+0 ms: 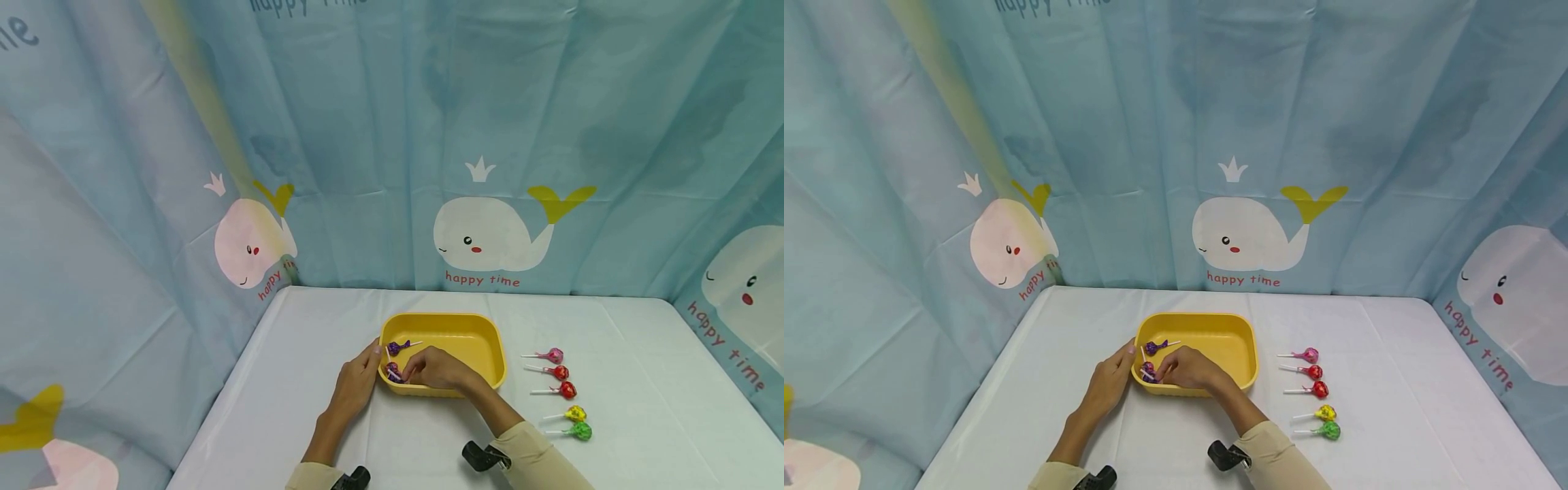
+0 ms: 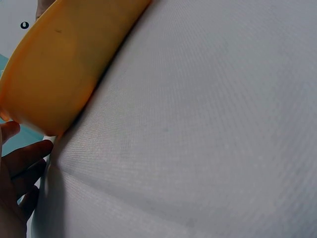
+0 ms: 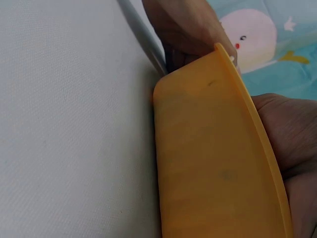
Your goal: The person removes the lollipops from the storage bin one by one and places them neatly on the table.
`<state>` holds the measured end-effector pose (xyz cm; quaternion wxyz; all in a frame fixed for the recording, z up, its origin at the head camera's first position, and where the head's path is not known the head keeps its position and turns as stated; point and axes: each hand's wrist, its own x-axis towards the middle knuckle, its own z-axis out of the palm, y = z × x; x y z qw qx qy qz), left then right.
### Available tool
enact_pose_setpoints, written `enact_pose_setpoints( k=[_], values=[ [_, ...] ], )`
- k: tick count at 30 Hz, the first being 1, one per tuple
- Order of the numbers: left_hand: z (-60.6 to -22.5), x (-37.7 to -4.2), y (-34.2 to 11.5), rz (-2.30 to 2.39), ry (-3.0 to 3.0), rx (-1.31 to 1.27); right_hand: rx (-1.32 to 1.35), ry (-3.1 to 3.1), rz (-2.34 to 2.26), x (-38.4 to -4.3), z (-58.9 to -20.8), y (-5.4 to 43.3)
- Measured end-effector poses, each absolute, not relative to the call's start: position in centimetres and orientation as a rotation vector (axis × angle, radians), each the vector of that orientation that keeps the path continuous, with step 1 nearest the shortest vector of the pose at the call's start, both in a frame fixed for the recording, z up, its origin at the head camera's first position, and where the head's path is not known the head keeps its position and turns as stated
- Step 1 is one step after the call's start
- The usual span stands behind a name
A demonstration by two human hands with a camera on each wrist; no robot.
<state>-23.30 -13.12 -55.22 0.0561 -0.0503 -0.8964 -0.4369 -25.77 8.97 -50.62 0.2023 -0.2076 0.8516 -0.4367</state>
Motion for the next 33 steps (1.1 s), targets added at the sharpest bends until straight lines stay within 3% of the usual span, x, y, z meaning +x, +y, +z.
enact_pose_setpoints(
  k=[6, 33],
  values=[
    [-55.2, -23.2, -13.1, -1.331, -2.718, -0.149, -0.603, 2.372, -1.262, -25.6, -50.6, 9.2],
    [-55.3, -23.3, -13.1, -1.327, -2.716, -0.133, -0.232, 2.464, -1.59, -25.1, -50.2, 11.4]
  ],
)
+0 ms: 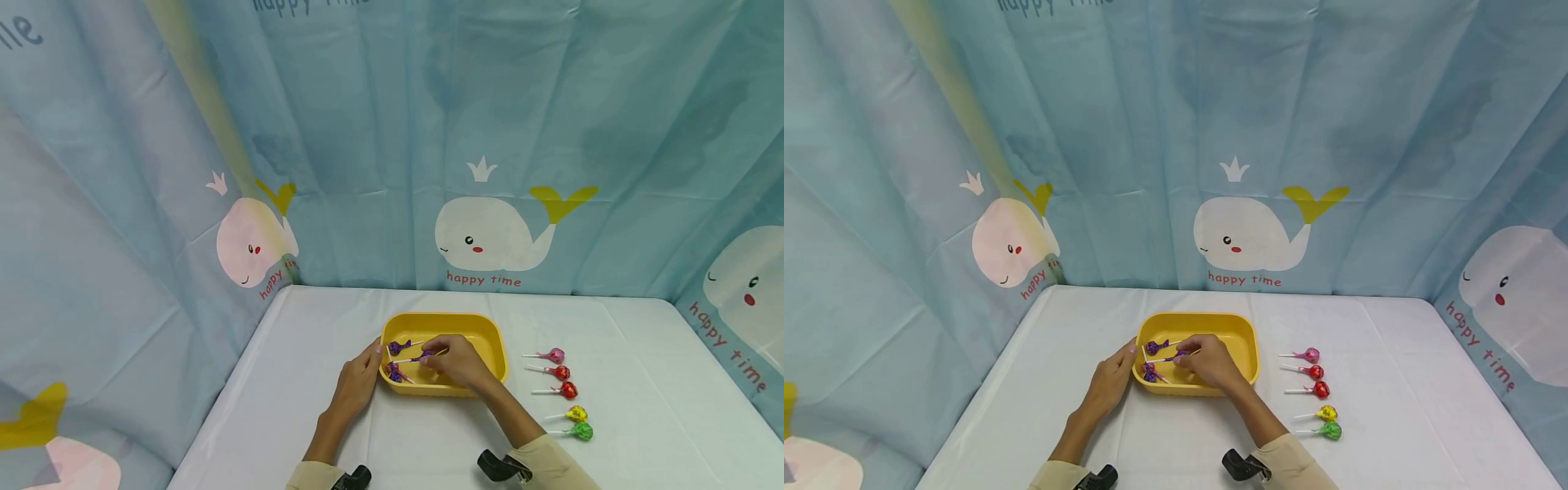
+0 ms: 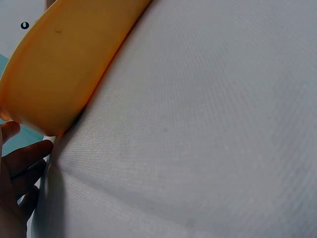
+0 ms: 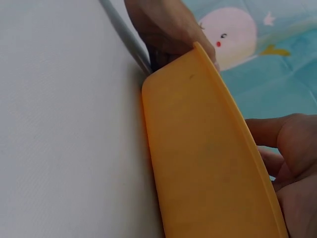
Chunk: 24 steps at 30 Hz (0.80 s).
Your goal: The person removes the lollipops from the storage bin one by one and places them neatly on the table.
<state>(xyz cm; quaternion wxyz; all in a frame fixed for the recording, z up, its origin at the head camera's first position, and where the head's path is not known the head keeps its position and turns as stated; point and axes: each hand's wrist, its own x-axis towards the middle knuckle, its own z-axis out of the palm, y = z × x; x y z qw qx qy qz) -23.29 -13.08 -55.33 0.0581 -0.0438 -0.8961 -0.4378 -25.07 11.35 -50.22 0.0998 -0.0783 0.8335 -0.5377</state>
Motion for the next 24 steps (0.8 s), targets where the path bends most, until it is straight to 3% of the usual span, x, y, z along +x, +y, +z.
enact_pose_setpoints(
  k=[24],
  values=[
    [-55.2, -23.3, -13.1, -1.341, -2.714, -0.143, -0.014, 2.545, -1.781, -23.8, -49.0, 14.9]
  ],
)
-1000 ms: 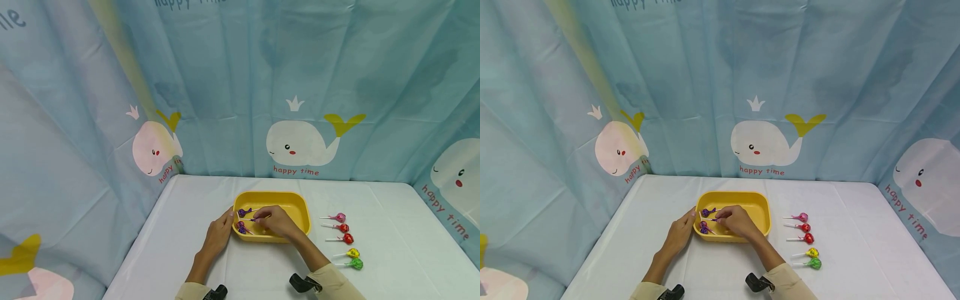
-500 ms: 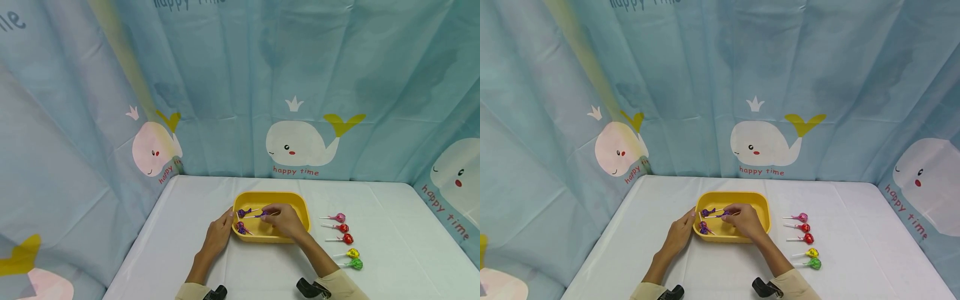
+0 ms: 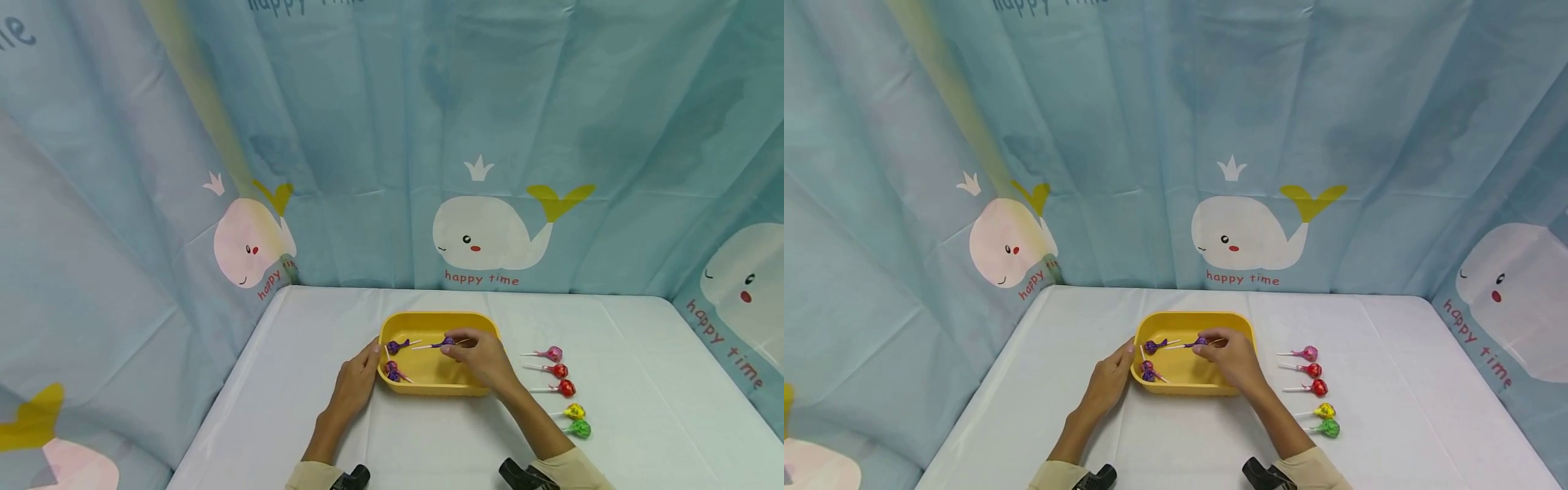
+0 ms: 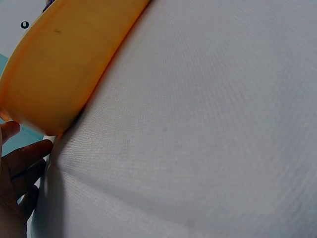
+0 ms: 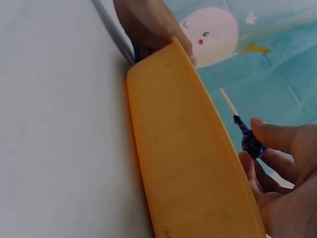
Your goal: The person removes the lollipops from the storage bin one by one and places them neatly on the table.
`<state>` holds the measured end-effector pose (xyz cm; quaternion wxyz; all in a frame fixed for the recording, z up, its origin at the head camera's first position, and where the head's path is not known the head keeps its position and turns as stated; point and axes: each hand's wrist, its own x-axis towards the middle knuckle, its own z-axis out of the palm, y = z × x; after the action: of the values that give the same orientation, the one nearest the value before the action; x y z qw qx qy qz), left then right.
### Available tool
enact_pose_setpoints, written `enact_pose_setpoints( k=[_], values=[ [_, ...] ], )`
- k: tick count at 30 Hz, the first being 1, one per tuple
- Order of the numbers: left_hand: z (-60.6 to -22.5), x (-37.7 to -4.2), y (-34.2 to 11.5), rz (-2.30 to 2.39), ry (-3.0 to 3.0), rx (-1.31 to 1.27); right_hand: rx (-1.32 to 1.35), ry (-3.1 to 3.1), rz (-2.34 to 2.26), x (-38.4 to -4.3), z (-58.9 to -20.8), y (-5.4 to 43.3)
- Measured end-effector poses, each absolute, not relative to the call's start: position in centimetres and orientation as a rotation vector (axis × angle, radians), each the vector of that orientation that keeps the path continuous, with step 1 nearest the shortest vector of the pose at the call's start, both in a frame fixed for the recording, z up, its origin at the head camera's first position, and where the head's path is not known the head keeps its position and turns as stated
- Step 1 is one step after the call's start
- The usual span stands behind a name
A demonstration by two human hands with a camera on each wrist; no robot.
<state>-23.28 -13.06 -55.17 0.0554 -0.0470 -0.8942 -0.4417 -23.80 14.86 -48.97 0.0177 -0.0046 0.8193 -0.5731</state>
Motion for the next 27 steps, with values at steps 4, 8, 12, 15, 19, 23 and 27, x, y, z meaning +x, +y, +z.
enact_pose_setpoints(
  k=[4, 8, 12, 15, 19, 23, 27],
  values=[
    [-55.2, -23.3, -13.1, -1.337, -2.714, -0.139, 0.025, 2.563, -1.787, -23.6, -48.6, 15.7],
    [-55.1, -23.3, -13.0, -1.343, -2.72, -0.145, 0.055, 2.577, -1.78, -23.3, -48.3, 16.7],
    [-55.1, -23.3, -13.0, -1.339, -2.72, -0.145, 0.065, 2.582, -1.779, -22.9, -48.2, 17.7],
    [-55.1, -23.2, -13.0, -1.328, -2.718, -0.135, 0.066, 2.573, -1.793, -22.6, -48.1, 18.5],
    [-55.1, -23.3, -13.0, -1.324, -2.721, -0.122, 0.075, 2.565, -1.812, -22.3, -48.1, 19.5],
    [-55.1, -23.3, -13.0, -1.322, -2.72, -0.128, 0.094, 2.571, -1.824, -22.0, -48.0, 20.6],
    [-55.2, -23.3, -13.1, -1.323, -2.721, -0.132, 0.105, 2.595, -1.821, -21.9, -47.9, 21.6]
  ],
)
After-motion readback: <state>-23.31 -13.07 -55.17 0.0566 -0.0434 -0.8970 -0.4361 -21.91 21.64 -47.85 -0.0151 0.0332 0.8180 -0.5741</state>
